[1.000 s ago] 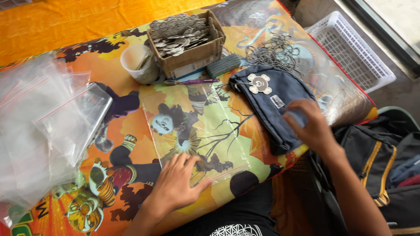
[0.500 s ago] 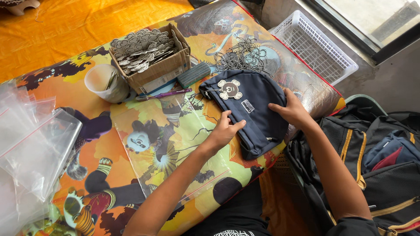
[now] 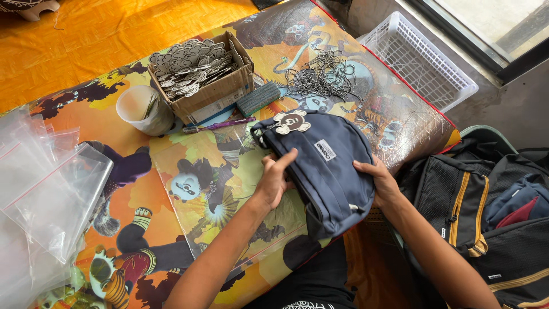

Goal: The person prepares a small bag by wiping it, then places a dark blue pouch inside the bag and folds the top over.

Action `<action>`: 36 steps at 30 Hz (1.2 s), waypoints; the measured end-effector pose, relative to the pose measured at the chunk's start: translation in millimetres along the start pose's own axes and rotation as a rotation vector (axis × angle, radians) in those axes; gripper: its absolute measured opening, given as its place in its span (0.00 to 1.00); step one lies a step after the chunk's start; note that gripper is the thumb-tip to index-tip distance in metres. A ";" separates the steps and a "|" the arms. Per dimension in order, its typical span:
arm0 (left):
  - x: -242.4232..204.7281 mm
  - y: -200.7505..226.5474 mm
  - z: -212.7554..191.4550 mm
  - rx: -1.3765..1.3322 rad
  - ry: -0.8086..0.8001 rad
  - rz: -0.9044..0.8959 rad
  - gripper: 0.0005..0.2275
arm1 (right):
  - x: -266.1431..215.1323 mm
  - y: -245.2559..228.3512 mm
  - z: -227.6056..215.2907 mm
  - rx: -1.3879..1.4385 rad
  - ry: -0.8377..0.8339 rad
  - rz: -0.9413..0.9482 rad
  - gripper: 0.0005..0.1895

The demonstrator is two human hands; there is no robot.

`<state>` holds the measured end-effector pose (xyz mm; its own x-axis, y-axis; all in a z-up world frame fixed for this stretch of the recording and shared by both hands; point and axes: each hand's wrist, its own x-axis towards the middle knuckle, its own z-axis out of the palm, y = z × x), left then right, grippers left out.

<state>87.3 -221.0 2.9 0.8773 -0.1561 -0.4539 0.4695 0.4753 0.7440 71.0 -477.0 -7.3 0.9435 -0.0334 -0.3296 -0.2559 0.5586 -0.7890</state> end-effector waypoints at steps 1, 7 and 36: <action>2.4 -1.1 -3.0 -0.003 0.000 0.004 0.41 | -8.3 -0.1 5.8 -0.003 -0.003 -0.001 0.20; 20.9 -32.0 -61.9 -0.296 -0.232 0.105 0.25 | -33.2 14.9 12.3 -0.002 -0.074 -0.020 0.21; -177.3 69.5 -101.6 0.240 0.488 0.126 0.29 | -74.8 50.9 126.2 -1.092 -0.424 -0.203 0.31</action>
<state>-45.7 -72.3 85.2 0.8070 0.3356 -0.4860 0.4233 0.2452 0.8722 14.0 -341.5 42.6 0.9294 0.3518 -0.1115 0.0566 -0.4343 -0.8990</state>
